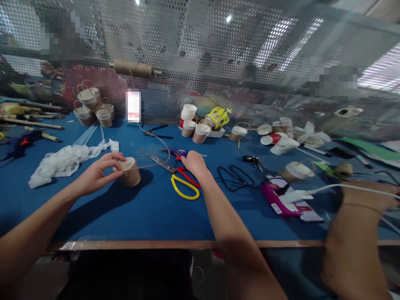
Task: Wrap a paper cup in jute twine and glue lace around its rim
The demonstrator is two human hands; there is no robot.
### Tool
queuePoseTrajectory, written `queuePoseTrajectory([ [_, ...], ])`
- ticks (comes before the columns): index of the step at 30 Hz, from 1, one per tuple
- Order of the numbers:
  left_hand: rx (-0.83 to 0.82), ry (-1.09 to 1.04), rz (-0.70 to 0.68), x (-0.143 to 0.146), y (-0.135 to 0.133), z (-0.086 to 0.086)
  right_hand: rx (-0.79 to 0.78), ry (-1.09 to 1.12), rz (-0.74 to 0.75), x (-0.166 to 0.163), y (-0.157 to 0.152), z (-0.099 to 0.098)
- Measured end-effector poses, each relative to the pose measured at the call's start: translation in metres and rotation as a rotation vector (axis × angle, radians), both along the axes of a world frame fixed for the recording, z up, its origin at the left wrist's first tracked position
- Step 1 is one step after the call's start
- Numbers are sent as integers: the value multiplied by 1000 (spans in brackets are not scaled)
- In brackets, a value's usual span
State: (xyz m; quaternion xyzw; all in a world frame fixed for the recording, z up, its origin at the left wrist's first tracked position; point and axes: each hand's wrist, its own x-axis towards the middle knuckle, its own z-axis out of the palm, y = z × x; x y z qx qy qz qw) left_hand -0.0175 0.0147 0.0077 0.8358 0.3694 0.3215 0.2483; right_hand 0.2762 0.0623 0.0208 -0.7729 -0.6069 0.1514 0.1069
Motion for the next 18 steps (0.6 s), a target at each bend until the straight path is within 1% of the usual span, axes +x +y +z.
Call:
queuePoseTrajectory([
  [3, -5, 0, -4, 0, -1, 0, -86, -41, 2, 7, 10, -13],
  [5, -7, 0, -14, 0, -1, 1, -109, -45, 1, 7, 12, -17],
  [8, -10, 2, -22, 0, -2, 2, -125, -12, -13, 7, 14, -17],
  [11, -16, 5, -27, 0, -2, 2, -109, 67, -46, 11, 16, -14],
  [14, -23, 2, -27, 0, -1, 0, -35, 200, -87, 16, 16, -9],
  [18, -28, -3, -19, 0, 0, -1, 192, 445, -152, 18, 6, 0],
])
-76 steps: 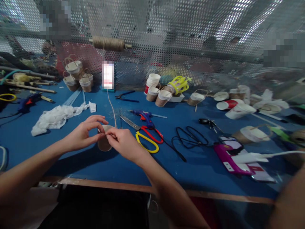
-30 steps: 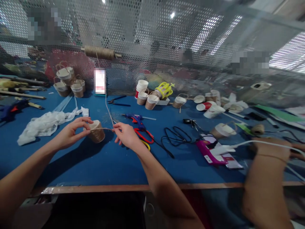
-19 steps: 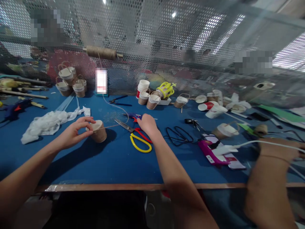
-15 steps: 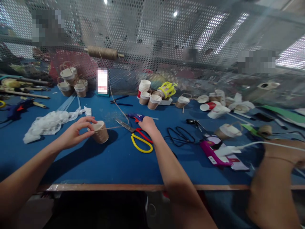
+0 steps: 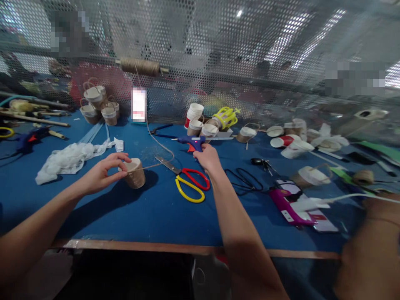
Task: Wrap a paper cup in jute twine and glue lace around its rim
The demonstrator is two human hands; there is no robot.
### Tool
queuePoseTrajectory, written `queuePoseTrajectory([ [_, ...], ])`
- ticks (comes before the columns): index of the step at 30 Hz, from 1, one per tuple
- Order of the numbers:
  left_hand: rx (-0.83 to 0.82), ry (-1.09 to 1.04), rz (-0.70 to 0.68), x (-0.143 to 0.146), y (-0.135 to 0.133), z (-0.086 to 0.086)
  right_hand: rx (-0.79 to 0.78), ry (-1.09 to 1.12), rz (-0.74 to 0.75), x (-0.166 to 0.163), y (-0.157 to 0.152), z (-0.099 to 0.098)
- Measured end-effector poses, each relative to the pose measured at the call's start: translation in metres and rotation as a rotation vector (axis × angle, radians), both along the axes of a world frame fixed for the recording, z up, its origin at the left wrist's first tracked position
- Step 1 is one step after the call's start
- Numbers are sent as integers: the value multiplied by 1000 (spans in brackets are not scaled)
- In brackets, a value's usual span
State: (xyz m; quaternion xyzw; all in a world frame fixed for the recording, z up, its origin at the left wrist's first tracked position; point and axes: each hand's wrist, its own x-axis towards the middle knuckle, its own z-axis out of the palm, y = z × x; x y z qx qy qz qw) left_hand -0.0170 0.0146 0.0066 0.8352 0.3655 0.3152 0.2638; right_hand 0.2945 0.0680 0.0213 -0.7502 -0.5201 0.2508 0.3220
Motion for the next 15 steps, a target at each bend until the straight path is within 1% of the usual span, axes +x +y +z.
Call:
queuePoseTrajectory([
  [3, -13, -5, 0, 0, 0, -1, 149, 226, 7, -3, -14, 11],
  [5, -23, -13, 5, -1, 0, -1, 209, 357, 37, -6, -25, 19],
  [8, -36, -26, 5, -1, 0, 0, 265, 475, 66, -12, -43, 27],
  [10, -46, -30, -2, 0, -1, 1, 271, 525, 123, -19, -55, 30],
  [12, -60, -31, -10, 0, -2, 3, 249, 553, 245, -28, -66, 29],
  [14, -75, -28, -14, 0, -2, 4, 204, 480, 374, -37, -74, 28],
  [15, -78, -27, -13, 0, -2, 4, 195, 442, 407, -41, -77, 27],
])
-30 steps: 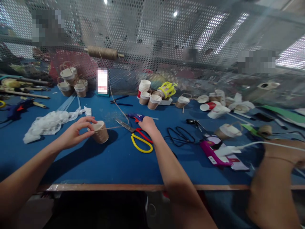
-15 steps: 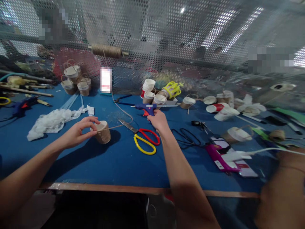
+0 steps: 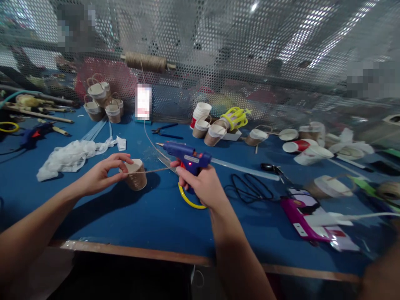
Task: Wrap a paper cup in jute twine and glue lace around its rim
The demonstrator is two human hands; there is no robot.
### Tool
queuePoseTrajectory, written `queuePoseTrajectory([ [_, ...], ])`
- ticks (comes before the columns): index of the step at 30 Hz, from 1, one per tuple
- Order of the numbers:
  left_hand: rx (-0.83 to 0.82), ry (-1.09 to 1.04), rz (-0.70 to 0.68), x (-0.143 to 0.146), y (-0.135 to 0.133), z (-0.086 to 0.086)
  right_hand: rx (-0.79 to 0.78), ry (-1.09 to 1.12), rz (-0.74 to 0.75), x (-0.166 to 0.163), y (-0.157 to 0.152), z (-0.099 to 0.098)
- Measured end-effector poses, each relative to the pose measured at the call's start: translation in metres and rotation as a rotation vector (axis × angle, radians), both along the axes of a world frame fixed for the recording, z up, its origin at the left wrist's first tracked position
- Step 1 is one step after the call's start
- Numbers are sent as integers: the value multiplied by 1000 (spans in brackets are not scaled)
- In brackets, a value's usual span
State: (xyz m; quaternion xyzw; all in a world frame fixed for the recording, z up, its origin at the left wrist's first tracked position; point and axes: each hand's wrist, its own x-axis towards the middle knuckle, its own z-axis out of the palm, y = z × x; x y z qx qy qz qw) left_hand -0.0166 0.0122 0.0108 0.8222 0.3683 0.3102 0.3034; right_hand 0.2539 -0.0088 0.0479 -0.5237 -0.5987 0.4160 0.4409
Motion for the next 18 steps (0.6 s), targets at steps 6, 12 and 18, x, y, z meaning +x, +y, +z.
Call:
queuePoseTrajectory([
  [6, 35, -1, 7, -1, 1, 0, 6, -226, -7, -11, -14, -4],
  [12, 40, -12, 10, 2, 0, 0, 101, -403, 99, -19, -27, -26],
  [18, 30, -43, 26, 2, 0, -3, 238, -503, 142, -20, -25, -37],
])
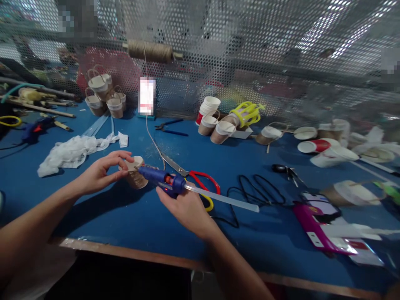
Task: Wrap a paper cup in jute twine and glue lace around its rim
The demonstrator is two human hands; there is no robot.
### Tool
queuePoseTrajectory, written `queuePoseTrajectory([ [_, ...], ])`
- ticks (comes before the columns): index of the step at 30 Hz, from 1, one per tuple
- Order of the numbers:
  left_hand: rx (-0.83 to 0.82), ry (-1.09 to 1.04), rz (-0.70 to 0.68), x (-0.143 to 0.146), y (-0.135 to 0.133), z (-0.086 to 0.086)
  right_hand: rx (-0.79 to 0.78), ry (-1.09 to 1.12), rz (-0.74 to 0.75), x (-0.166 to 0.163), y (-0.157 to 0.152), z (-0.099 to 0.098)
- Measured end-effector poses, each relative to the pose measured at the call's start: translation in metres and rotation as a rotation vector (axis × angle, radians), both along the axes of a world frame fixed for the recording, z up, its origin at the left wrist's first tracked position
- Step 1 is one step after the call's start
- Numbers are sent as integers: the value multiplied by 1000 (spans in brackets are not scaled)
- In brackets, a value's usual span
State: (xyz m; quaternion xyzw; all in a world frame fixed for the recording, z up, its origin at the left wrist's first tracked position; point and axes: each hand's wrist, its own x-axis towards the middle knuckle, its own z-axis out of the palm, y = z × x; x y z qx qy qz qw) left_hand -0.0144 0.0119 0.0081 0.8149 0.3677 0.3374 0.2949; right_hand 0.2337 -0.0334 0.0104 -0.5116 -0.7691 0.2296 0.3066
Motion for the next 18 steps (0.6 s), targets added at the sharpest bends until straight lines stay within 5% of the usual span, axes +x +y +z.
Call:
queuePoseTrajectory([
  [13, 18, -41, 9, 0, 1, -2, 226, -328, 170, 4, 0, -3],
  [18, 2, -37, 5, 1, 0, 1, 159, -184, 94, 2, 0, -2],
])
